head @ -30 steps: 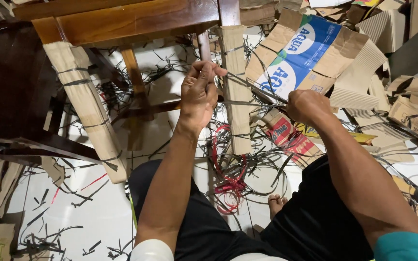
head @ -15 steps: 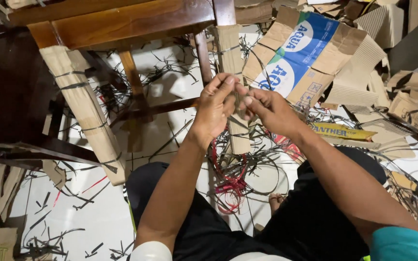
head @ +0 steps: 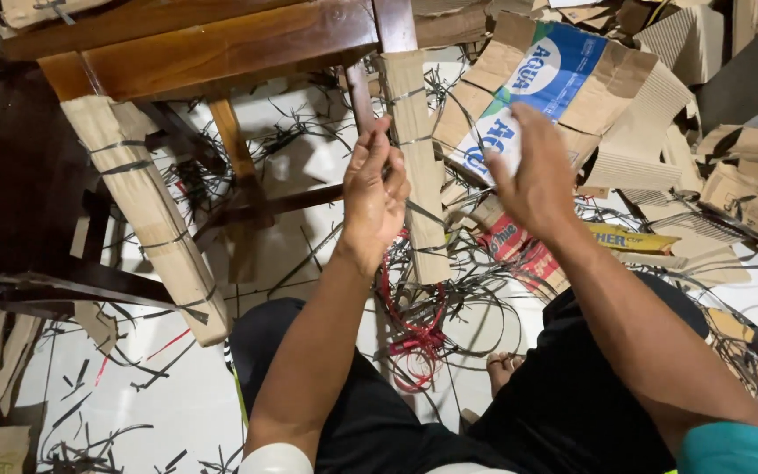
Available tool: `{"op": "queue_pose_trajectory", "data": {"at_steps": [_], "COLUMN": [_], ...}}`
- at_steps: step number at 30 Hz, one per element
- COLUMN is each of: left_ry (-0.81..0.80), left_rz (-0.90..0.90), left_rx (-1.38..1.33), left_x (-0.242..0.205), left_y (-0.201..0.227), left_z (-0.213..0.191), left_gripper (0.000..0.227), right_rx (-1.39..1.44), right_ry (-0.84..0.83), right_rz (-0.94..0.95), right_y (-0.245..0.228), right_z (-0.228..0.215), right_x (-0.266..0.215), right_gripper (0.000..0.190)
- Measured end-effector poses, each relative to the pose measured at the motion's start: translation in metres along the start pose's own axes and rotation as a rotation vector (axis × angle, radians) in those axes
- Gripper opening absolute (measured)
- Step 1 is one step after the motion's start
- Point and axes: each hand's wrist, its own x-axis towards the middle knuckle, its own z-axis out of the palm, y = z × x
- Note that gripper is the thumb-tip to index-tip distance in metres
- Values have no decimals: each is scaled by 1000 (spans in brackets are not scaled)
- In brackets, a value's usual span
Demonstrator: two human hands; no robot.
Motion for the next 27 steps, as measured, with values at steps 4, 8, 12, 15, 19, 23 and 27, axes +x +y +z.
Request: {"op": "queue_pose_trajectory", "data": {"at_steps": [4,8,12,15,19,23,27], "left_ry": [34,57,128,346,486,433,441], "left_rz": [-19,-13,85,177,-57,-240,-261], "left_rx": [32,-10,73,314,291,352,473], "left_x": [-2,6,9,28,46,47,87], "left_y": [-12,-25,-17,-24,-52,-72,-132], "left_z": [9,1,3,-31,-83,-94,-142], "left_gripper": [27,25,25,38,41,30,39], "right_rx": [575,978,1012,898,852,649,708], "right_ry": [-355,-510,-353,-94,30,-90,-259], "right_rz": [20,181,213,418,502,539,542], "right_y": [-71,-31,-44,-16,30,32,33], "right_z": [-20,41,3,32,93,121,157], "right_x": [-10,-26,-11,4,16,30,36], "right_gripper": [62,28,34,31,25,22,19]}}
